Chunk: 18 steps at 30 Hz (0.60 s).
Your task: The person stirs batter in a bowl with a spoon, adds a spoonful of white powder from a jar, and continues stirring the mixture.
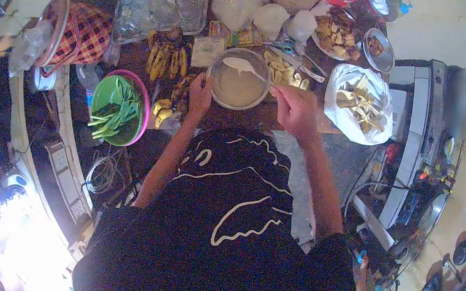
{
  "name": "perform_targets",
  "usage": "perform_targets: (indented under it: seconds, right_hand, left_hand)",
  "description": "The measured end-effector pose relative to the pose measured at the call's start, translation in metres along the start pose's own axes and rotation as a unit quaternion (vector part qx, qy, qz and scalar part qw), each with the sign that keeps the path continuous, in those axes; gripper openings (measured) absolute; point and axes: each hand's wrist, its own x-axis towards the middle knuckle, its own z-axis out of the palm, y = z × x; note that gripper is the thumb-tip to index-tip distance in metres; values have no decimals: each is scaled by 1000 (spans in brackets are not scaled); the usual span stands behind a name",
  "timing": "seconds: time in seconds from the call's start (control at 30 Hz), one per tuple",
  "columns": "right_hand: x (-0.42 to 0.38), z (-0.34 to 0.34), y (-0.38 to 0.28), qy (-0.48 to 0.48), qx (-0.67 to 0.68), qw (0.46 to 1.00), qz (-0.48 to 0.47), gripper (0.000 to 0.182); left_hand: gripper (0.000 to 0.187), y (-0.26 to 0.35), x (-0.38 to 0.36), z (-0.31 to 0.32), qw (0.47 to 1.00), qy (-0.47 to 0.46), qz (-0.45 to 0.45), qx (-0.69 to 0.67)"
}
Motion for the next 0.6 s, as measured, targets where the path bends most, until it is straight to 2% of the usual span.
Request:
perform_targets:
  seconds: [0.03, 0.13, 0.33, 0.43, 0.53, 0.6]
  right_hand:
    - [0, 13, 6, 12, 22, 1000, 12, 11]
    - [0, 38, 19, -102, -88, 988, 71, 19]
    - [-11, 96, 59, -227, -254, 935, 101, 23]
    - [-17, 106, 47, -306, -253, 916, 61, 20]
    - [-17, 89, 24, -297, -154, 942, 24, 20]
    - [-17, 86, 22, -280, -138, 948, 64, 20]
  left_hand:
    - [22, 1, 0, -1, 1000, -5, -5, 29]
    - [23, 14, -2, -2, 999, -2, 1, 44]
    - [27, 5, -6, 3, 998, 21, 30, 42]
    - [25, 8, -14, 1, 990, 52, 31, 127]
    - [26, -8, -14, 1, 998, 37, 16, 41]
    - [26, -9, -17, -1, 997, 39, 15, 69]
